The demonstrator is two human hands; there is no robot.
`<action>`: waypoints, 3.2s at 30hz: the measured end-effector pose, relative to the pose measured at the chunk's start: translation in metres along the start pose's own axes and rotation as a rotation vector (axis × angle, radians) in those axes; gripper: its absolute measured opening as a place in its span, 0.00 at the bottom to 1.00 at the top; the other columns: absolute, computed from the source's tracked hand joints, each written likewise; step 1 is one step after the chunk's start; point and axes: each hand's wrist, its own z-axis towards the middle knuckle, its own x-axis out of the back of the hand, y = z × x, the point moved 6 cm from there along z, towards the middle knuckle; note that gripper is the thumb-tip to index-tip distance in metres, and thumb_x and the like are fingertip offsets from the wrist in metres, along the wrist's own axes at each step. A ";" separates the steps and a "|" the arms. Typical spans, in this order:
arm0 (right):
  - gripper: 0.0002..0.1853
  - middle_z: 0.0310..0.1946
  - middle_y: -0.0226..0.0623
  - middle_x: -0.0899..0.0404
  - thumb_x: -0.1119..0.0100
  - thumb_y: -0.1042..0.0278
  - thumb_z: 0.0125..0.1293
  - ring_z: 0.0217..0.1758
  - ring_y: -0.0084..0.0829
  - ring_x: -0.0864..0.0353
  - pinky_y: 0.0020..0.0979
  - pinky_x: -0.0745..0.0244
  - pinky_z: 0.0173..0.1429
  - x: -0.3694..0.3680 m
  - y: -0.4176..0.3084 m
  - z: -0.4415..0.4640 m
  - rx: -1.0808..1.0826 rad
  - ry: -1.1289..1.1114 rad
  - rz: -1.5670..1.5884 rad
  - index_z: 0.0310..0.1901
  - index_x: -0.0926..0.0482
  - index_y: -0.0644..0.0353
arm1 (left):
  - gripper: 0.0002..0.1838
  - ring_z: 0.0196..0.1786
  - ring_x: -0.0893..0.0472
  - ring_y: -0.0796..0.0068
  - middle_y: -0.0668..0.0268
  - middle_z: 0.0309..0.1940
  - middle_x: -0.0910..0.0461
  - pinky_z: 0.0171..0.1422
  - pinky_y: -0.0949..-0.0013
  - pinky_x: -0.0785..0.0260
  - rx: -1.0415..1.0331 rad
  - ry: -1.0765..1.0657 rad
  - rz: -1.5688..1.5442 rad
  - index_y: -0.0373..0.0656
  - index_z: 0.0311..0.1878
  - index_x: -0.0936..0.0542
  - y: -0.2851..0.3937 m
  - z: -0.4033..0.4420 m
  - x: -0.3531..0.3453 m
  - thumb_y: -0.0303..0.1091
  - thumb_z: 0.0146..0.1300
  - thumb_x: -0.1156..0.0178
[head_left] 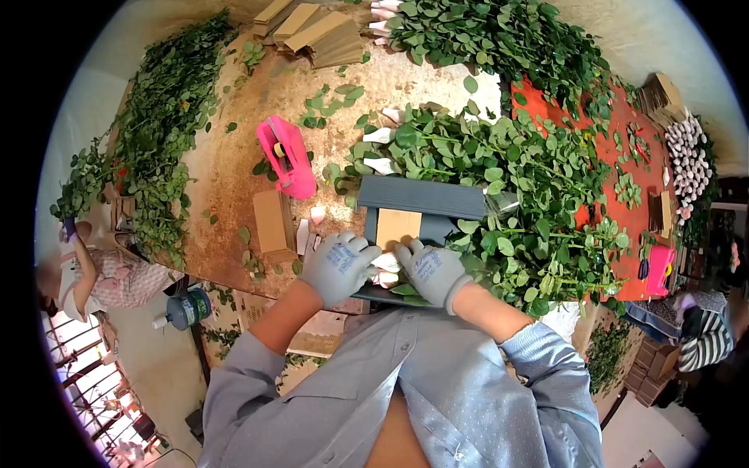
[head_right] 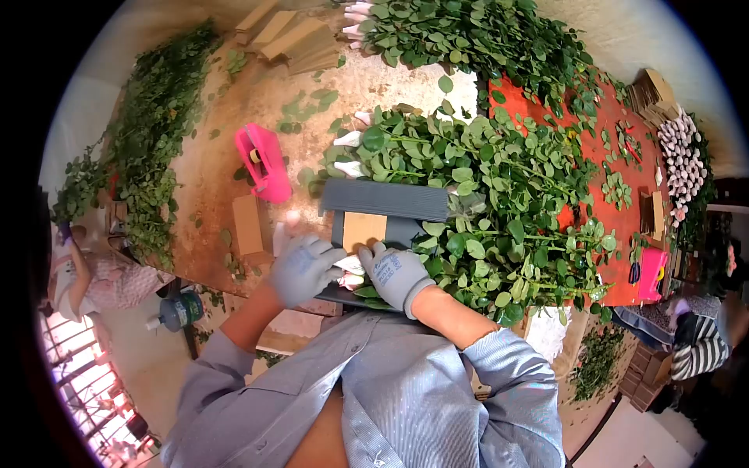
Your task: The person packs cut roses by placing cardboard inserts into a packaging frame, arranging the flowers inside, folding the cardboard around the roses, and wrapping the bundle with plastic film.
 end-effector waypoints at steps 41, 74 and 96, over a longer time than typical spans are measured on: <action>0.14 0.50 0.49 0.19 0.44 0.63 0.73 0.53 0.51 0.17 0.48 0.21 0.54 0.143 0.135 0.078 -0.256 0.464 0.101 0.55 0.23 0.58 | 0.17 0.42 0.25 0.69 0.77 0.60 0.16 0.42 0.65 0.26 -0.103 0.142 0.129 0.53 0.50 0.12 0.044 -0.025 -0.039 0.32 0.57 0.38; 0.23 0.52 0.41 0.23 0.39 0.77 0.59 0.58 0.45 0.22 0.45 0.28 0.59 0.237 0.143 -0.040 -0.317 0.674 -0.499 0.58 0.21 0.50 | 0.27 0.52 0.23 0.60 0.68 0.71 0.24 0.54 0.55 0.28 -0.050 0.046 0.001 0.46 0.60 0.17 0.045 -0.031 -0.035 0.33 0.53 0.33; 0.13 0.52 0.44 0.20 0.40 0.68 0.65 0.57 0.48 0.21 0.48 0.26 0.60 0.048 0.090 -0.121 -0.380 0.241 -0.309 0.50 0.17 0.55 | 0.25 0.54 0.23 0.58 0.64 0.69 0.22 0.55 0.56 0.26 -0.004 0.078 -0.082 0.43 0.60 0.17 0.045 -0.034 -0.035 0.31 0.57 0.38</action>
